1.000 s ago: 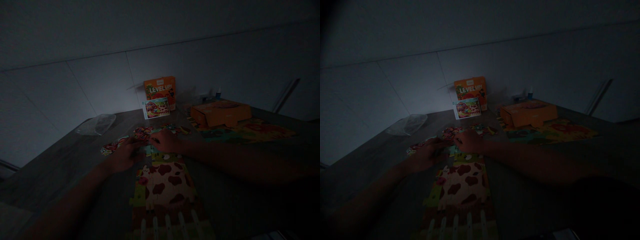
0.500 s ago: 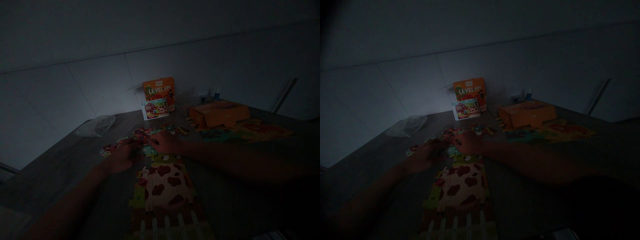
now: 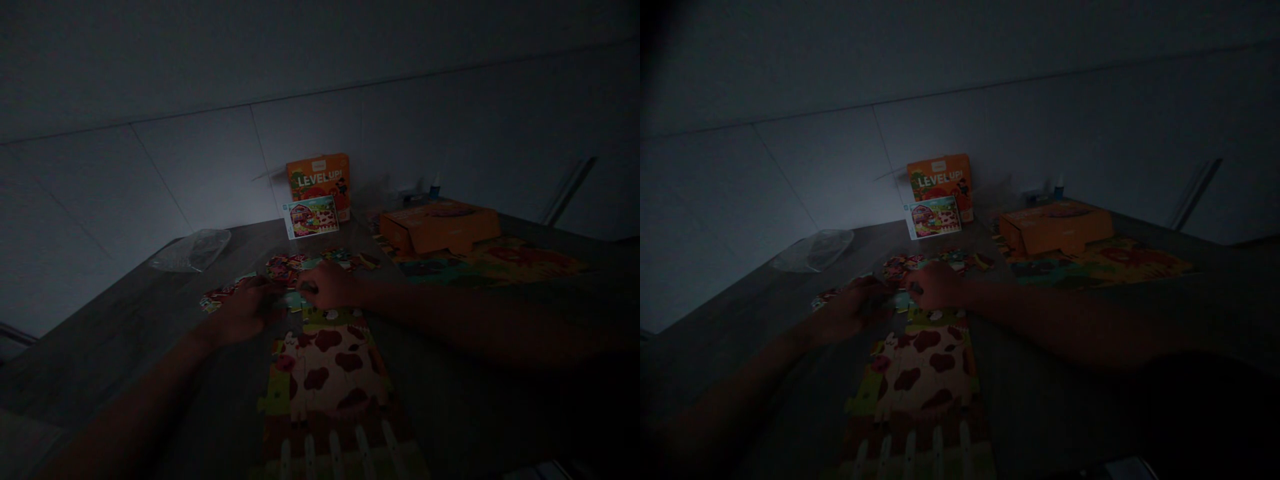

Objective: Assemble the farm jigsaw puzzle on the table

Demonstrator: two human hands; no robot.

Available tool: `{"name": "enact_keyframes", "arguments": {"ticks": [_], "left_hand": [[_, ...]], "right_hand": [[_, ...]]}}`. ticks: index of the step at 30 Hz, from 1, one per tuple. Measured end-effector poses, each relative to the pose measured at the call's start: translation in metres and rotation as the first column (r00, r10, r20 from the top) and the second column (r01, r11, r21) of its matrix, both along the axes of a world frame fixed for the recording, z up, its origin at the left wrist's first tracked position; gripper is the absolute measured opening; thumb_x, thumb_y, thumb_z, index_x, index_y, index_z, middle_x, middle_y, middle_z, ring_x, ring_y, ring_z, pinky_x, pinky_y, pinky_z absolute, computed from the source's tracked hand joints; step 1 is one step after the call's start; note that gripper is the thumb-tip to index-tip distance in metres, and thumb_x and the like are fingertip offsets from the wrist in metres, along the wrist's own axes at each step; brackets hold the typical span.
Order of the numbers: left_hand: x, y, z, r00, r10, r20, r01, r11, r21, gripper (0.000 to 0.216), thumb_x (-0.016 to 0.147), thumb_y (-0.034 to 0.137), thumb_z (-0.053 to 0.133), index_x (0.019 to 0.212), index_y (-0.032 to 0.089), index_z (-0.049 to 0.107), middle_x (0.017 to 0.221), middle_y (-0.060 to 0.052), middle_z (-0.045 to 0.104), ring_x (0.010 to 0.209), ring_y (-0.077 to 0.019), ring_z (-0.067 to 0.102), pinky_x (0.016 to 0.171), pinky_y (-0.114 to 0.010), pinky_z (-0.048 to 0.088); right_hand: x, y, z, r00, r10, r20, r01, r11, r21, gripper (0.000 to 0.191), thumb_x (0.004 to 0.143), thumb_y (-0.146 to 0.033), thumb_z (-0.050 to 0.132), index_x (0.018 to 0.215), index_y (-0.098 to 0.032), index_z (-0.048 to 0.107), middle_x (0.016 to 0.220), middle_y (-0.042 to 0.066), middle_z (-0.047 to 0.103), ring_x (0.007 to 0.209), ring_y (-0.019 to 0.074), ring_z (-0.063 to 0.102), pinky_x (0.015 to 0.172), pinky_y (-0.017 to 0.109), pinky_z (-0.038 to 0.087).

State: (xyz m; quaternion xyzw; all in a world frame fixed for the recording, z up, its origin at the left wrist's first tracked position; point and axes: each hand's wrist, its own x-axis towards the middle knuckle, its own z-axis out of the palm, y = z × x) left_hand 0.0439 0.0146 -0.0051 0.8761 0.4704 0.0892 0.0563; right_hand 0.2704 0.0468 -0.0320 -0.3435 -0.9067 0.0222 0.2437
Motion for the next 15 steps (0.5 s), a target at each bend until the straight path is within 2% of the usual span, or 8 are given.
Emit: {"name": "enact_keyframes", "arguments": {"ticks": [15], "left_hand": [[-0.0016,0.0009,-0.0022,0.999,-0.037,0.014,0.037,0.999,0.029,0.036,0.085,0.039,0.06,0.116,0.022,0.067,0.118,-0.011,0.065,0.112,-0.029,0.058,0.1,-0.043,0.045]], "right_hand": [[0.0008,-0.0008,0.0003,1.0,0.007,0.015,-0.007,1.0,0.003,0.029,0.073,-0.017,0.059,0.097,-0.018,0.075,0.071,0.004,0.072,0.06,0.0172,0.06,0.061,0.026,0.04]]}}
